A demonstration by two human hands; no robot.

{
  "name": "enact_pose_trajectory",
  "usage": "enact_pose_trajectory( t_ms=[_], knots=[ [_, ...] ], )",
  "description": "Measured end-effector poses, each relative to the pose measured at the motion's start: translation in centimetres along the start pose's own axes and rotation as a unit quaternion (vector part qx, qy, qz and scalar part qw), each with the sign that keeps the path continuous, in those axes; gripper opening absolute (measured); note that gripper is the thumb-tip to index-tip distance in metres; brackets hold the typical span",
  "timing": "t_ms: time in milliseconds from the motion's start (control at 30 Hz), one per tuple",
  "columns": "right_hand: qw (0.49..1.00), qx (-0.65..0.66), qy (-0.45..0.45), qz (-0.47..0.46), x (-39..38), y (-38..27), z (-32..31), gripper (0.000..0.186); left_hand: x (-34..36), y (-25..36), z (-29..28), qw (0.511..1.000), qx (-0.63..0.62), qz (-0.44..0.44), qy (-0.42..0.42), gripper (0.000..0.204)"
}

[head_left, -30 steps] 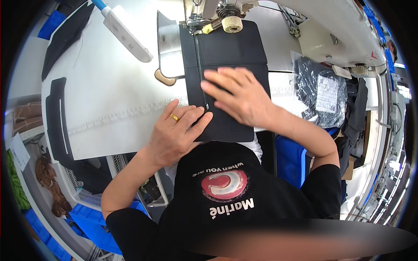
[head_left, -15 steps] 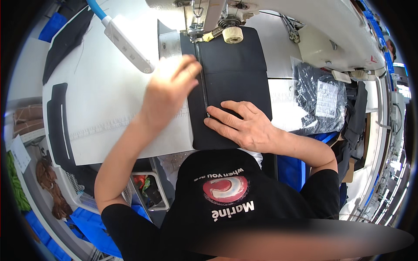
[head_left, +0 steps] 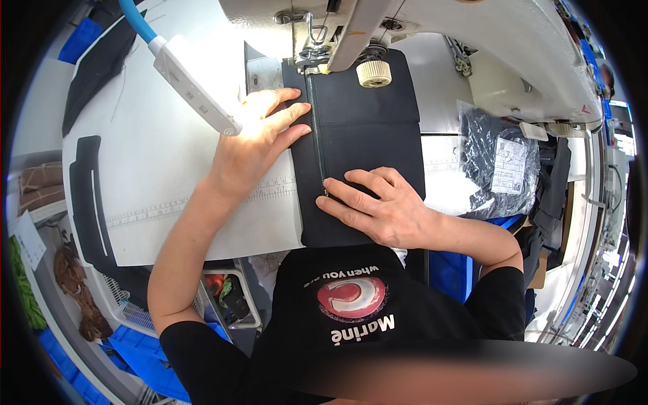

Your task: Sewing a zipper onto a black leather component using an industrial sewing machine.

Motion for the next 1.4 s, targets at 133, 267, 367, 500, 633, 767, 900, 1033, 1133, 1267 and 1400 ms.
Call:
enact_pose_trajectory(
  t_ms=[133, 267, 367, 500, 633, 767, 900, 1033, 1133, 1267, 1400],
  knots=[
    [1.0, 0.008, 0.0, -0.004, 0.0, 0.2, 0.0, 0.047, 0.0, -0.2, 0.1, 1.0, 0.007, 0.017, 0.011, 0.029],
    [1.0, 0.004, 0.003, -0.004, 0.0, 0.4, 0.1, 0.047, 0.1, -0.3, 0.2, 0.999, -0.001, 0.026, 0.019, 0.03],
    [1.0, 0.004, 0.007, 0.0, 0.1, 0.5, 0.1, 0.047, 0.2, -0.3, 0.2, 0.999, 0.01, 0.029, 0.024, 0.03],
    [1.0, 0.008, 0.011, -0.004, 0.3, 0.7, 0.1, 0.047, 0.1, 0.0, 0.4, 0.998, 0.035, 0.039, 0.03, 0.029],
    [1.0, 0.015, 0.006, -0.003, 0.3, 0.9, 0.1, 0.047, -0.1, 0.0, 0.6, 0.997, 0.054, 0.039, 0.035, 0.028],
    [1.0, 0.007, 0.007, -0.005, 0.3, 1.1, 0.1, 0.047, -0.8, 1.0, 0.7, 0.988, 0.116, 0.072, 0.07, 0.026],
    [1.0, 0.008, 0.01, -0.004, 0.6, 1.5, 0.0, 0.046, -0.9, 1.0, 0.9, 0.989, 0.134, 0.044, 0.038, 0.028],
    [1.0, 0.002, 0.002, -0.008, 0.9, 2.0, 0.0, 0.047, -0.8, 0.9, 0.9, 0.985, 0.16, 0.055, 0.037, 0.029],
    [1.0, -0.008, 0.009, -0.008, 1.2, 2.3, 0.0, 0.046, -0.9, 0.9, 1.0, 0.988, 0.137, 0.056, 0.033, 0.033],
    [1.0, -0.015, 0.014, -0.005, 1.5, 2.8, 0.0, 0.045, -1.0, 1.1, 1.2, 0.987, 0.155, 0.028, 0.018, 0.037],
    [0.999, -0.024, 0.025, -0.007, 1.9, 3.3, 0.0, 0.044, -0.8, 0.6, 1.3, 0.986, 0.169, 0.011, 0.002, 0.039]
  ],
)
Point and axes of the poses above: each hand's wrist, its own x-axis towards the middle knuckle, its own z-axis out of the palm, y = z × x, the point moved 3 cm from there along x, towards the middle knuckle, and after that the axes turned 6 degrees about x, right-handed, at the moved point
